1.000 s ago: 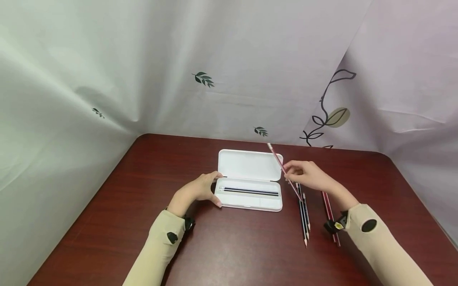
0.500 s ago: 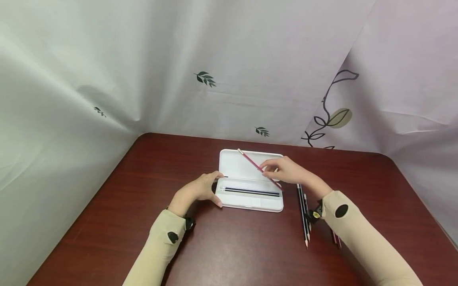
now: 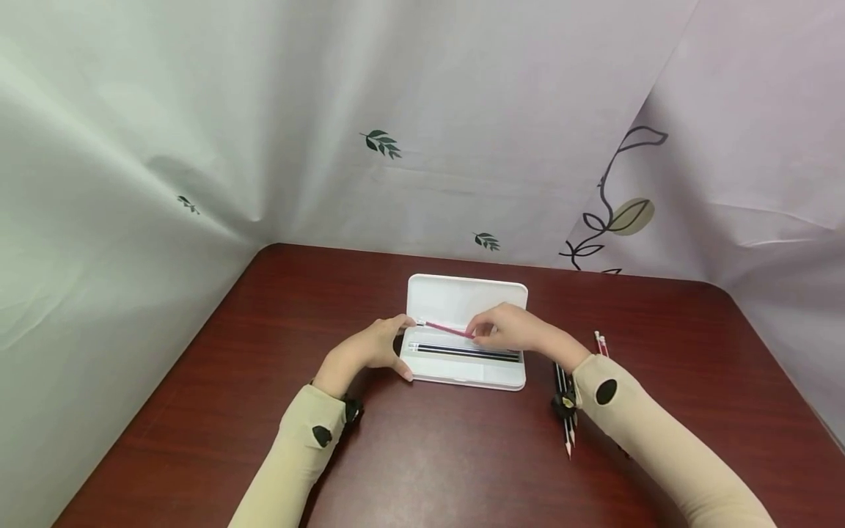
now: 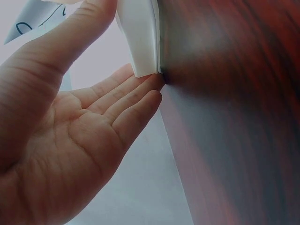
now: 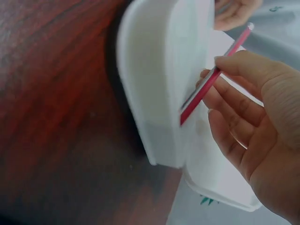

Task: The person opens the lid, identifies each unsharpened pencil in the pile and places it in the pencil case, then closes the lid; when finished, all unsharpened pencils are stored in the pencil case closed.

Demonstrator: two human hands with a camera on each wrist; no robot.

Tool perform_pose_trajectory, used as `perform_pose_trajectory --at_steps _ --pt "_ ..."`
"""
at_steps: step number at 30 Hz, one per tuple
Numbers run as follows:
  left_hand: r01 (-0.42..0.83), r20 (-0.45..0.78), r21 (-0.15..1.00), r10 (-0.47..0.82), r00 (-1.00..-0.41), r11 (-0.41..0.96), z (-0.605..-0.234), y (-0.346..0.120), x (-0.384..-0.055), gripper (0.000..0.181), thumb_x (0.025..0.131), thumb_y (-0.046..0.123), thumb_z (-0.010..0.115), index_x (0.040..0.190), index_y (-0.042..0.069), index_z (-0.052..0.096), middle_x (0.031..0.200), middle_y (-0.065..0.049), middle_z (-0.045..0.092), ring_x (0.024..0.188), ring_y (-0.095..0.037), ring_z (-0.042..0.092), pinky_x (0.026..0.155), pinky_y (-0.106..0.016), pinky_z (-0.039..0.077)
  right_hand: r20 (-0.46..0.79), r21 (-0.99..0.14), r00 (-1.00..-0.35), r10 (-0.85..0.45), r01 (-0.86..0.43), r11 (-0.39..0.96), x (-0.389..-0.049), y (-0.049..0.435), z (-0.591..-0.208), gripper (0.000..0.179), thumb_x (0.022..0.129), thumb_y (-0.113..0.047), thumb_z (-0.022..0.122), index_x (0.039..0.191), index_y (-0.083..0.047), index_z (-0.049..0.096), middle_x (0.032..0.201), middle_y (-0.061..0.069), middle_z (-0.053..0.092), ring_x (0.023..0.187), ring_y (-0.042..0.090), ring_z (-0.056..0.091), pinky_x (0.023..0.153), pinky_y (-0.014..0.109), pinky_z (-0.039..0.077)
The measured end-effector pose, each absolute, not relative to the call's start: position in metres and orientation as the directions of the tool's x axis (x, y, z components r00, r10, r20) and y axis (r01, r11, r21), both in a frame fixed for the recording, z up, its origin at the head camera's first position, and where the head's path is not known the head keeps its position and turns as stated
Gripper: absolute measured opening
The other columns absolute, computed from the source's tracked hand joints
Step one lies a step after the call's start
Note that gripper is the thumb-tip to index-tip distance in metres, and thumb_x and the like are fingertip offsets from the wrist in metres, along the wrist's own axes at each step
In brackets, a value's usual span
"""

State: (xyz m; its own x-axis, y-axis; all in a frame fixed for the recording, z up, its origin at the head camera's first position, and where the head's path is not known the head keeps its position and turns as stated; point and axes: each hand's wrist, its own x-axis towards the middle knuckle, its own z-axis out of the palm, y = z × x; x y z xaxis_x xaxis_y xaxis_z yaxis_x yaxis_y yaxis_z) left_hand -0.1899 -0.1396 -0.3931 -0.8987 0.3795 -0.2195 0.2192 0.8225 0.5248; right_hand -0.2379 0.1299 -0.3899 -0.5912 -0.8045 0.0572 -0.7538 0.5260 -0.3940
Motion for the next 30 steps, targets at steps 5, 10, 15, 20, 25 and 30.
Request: perform_pose_trajectory --at_steps 5,10,15,20,25,30 --pt "0.219 -0.223 0.523 0.380 -0.898 0.824 -0.393 -0.138 -0.190 0.092 0.055 0.028 0.090 0.131 0.006 0.044 0.133 -0.016 0.052 0.126 -0.027 0.045 0.102 -0.042 0.038 0.030 -0.324 -0.599 -0.800 -0.763 0.559 -0.234 0.126 -0.391 0.013 0.085 -0.019 0.065 0.094 -0.014 0.072 0.074 -0.011 0.065 0.069 0.001 0.057 0.067 0.024 0.049" --pt "0.219 -0.218 0.529 0.380 -0.899 0.820 -0.392 -0.138 -0.190 0.090 0.054 0.027 0.091 0.129 0.006 0.045 0.132 -0.016 0.053 0.124 -0.026 0.047 0.101 -0.041 0.039 0.032 -0.229 -0.580 -0.814 -0.797 0.559 -0.230 0.122 -0.389 0.013 0.082 -0.016 0.068 0.093 -0.014 0.073 0.078 -0.008 0.069 0.071 0.005 0.061 0.069 0.027 0.050" --pt "0.224 -0.214 0.527 0.384 -0.898 0.820 -0.392 -0.138 -0.190 0.089 0.055 0.027 0.090 0.128 0.006 0.045 0.132 -0.016 0.053 0.124 -0.026 0.047 0.101 -0.041 0.039 0.024 -0.169 -0.571 -0.821 -0.811 0.560 -0.226 0.120 -0.387 0.013 0.082 -0.016 0.069 0.094 -0.013 0.074 0.084 -0.005 0.071 0.077 0.010 0.065 0.072 0.031 0.051" --pt "0.217 -0.216 0.530 0.378 -0.901 0.820 -0.393 -0.138 -0.189 0.088 0.054 0.026 0.091 0.128 0.006 0.046 0.131 -0.015 0.054 0.124 -0.025 0.048 0.101 -0.040 0.039 0.001 -0.186 -0.585 -0.811 -0.797 0.575 -0.223 0.124 -0.387 0.014 0.082 -0.016 0.069 0.095 -0.013 0.074 0.088 -0.003 0.071 0.081 0.012 0.065 0.075 0.032 0.052" --pt "0.208 -0.215 0.555 0.381 -0.900 0.806 -0.393 -0.137 -0.189 0.088 0.053 0.022 0.091 0.127 0.005 0.047 0.131 -0.017 0.054 0.124 -0.026 0.048 0.101 -0.040 0.038 0.007 -0.238 -0.607 -0.795 -0.773 0.589 -0.220 0.139 -0.386 0.015 0.084 -0.018 0.067 0.097 -0.013 0.073 0.086 -0.005 0.070 0.078 0.007 0.063 0.073 0.030 0.052" --pt "0.204 -0.219 0.552 0.377 -0.900 0.808 -0.394 -0.137 -0.190 0.089 0.053 0.023 0.091 0.128 0.006 0.046 0.131 -0.018 0.054 0.124 -0.026 0.048 0.101 -0.040 0.039 0.044 -0.294 -0.626 -0.778 -0.753 0.589 -0.217 0.160 -0.379 0.016 0.086 -0.018 0.066 0.099 -0.011 0.072 0.085 -0.007 0.069 0.075 0.003 0.060 0.068 0.026 0.051"
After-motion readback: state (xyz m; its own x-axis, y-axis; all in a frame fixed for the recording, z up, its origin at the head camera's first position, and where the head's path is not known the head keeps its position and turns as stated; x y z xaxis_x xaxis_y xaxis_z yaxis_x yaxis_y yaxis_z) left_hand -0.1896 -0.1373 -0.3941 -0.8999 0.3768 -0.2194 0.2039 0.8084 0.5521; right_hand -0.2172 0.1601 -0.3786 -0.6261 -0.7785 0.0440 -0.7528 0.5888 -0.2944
